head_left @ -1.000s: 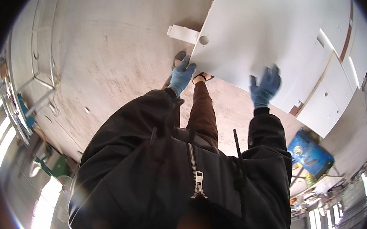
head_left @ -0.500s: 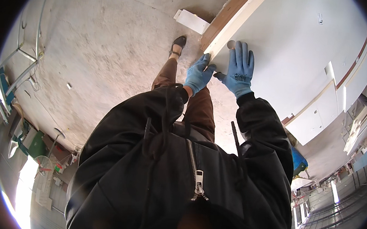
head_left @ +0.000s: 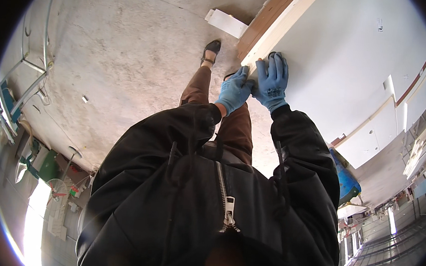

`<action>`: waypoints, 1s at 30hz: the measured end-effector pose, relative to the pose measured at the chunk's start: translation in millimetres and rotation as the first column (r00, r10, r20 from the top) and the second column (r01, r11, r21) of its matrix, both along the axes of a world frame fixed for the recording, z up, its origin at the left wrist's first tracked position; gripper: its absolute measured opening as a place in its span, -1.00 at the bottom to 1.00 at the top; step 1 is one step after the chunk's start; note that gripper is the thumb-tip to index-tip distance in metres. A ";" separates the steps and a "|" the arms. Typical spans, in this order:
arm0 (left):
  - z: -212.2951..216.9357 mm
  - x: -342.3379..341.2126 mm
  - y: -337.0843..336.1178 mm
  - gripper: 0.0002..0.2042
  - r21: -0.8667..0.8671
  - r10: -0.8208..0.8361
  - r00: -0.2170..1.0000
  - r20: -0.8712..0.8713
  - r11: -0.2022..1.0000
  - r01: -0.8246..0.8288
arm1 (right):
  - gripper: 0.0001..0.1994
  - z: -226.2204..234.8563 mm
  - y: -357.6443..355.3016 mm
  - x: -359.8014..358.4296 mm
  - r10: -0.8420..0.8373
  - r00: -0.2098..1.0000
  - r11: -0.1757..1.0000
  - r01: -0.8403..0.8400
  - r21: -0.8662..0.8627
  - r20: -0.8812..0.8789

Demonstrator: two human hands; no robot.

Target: The person repeatedly picks up large white panels from the floor, flips them, and places them onto a growing stack. They handle each panel one at a time, adjusting orientation and alignment before stacking. The process continues throughout the clip with multiple panels being moved and stacked.

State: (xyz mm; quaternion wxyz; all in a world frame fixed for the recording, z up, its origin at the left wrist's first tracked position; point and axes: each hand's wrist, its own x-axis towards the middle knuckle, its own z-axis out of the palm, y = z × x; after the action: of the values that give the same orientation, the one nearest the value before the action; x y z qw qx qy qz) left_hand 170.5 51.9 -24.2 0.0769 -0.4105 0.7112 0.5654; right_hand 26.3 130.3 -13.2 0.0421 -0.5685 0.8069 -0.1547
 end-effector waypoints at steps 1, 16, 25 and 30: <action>-0.7 0.2 -0.6 -0.46 -0.001 -0.016 1.000 0.011 1.000 0.016 | -0.34 -2.2 -0.7 0.9 -0.010 1.000 1.000 0.010 -0.007 0.002; 11.4 -13.9 -21.2 -0.52 0.064 -0.086 0.991 0.108 0.995 0.079 | -0.38 -10.3 -0.2 10.8 -0.059 0.998 0.998 0.059 0.028 0.015; 3.8 -8.7 -17.4 -0.51 0.028 -0.110 0.991 0.075 0.994 0.108 | -0.44 -17.8 4.1 16.6 -0.096 0.994 0.995 0.097 -0.006 0.046; 4.9 -9.1 -15.9 -0.51 0.015 -0.097 0.994 0.051 0.995 0.096 | -0.51 -17.2 3.9 18.3 -0.111 0.993 0.993 0.112 -0.032 0.045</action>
State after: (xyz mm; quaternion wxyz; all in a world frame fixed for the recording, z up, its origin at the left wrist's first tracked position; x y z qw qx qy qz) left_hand 161.4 36.0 -19.3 0.1252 -0.3897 0.7244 0.5547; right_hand 44.6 134.2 -30.5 0.0409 -0.5197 0.8335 -0.1829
